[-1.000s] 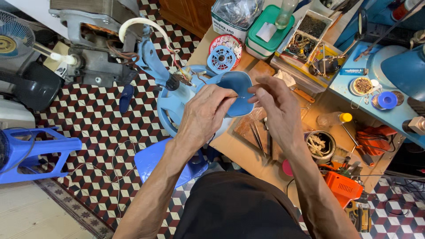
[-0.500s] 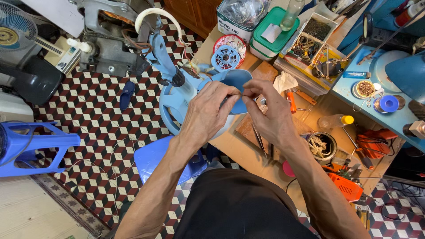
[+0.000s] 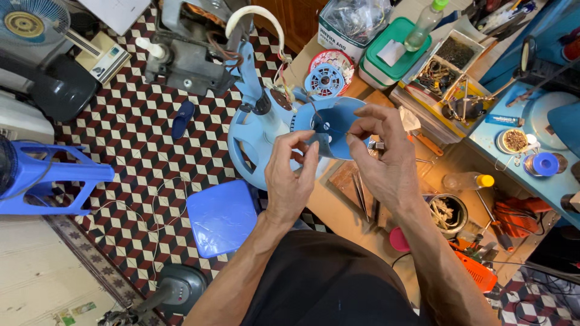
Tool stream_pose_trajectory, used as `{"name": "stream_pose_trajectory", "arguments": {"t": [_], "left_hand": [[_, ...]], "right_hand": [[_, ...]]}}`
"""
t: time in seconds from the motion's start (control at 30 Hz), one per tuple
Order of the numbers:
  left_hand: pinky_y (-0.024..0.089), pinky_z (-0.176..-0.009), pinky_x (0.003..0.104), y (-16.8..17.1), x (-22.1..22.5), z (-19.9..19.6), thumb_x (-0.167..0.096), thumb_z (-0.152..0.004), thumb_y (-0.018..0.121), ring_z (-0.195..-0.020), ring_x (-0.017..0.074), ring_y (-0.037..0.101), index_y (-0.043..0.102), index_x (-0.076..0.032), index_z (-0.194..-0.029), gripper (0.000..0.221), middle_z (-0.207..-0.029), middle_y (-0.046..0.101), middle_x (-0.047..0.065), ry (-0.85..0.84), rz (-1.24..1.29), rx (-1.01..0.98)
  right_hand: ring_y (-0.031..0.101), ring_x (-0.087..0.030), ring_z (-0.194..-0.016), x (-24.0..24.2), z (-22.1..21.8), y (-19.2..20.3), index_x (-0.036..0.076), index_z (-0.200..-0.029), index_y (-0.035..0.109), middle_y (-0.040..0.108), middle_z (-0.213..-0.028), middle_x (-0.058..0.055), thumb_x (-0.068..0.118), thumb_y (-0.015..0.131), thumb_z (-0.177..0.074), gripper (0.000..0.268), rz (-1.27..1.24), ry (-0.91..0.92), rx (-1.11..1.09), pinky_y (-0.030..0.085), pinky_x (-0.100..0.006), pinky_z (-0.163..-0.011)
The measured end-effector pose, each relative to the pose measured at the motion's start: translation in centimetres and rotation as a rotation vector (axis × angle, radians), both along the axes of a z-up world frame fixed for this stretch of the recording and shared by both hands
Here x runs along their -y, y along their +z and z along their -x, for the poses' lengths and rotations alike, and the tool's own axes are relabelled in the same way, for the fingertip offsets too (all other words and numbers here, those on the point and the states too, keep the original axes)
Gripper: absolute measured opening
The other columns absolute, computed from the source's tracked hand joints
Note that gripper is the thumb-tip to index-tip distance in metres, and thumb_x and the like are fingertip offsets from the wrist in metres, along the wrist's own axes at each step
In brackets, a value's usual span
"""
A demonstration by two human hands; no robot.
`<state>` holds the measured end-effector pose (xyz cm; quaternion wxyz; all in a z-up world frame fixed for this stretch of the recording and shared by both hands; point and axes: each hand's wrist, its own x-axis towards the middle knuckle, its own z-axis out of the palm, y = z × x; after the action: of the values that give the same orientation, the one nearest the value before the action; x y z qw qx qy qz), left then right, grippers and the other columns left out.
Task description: The person disassembles a light blue electric fan, removes the motor, and uses a heat gun to apply heat to the motor's commutator and wiring. They then reassemble the fan components on the workbench.
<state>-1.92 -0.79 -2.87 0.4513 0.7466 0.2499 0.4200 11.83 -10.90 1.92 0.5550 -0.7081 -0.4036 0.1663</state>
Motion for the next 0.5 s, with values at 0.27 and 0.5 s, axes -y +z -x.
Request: {"name": "stream_pose_trajectory", "arguments": {"t": [0.27,0.5], "left_hand": [[0.057,-0.075,0.028,1.2,-0.2,-0.1,0.004,-0.097,0.069,-0.094,0.0186,0.067,0.062,-0.002,-0.12,0.024,-0.115,0.064,0.011,0.027,-0.106,0.017],[0.062,-0.074,0.028,3.1,0.2,-1.2,0.0,-0.097,0.07,-0.093,0.0188,0.072,0.064,-0.003,-0.125,0.029,-0.127,0.065,0.014,-0.122,-0.131,-0.01]], "right_hand": [[0.065,-0.013,-0.1,-0.1,0.5,-0.3,0.004,-0.131,0.049,0.067,-0.102,-0.006,-0.004,0.066,-0.095,0.041,-0.03,0.024,0.025,0.052,-0.03,-0.096],[0.066,-0.013,-0.107,-0.1,0.8,-0.6,0.003,-0.133,0.046,0.068,-0.106,-0.007,-0.003,0.065,-0.098,0.041,-0.065,0.038,-0.026,0.053,-0.028,-0.096]]}}
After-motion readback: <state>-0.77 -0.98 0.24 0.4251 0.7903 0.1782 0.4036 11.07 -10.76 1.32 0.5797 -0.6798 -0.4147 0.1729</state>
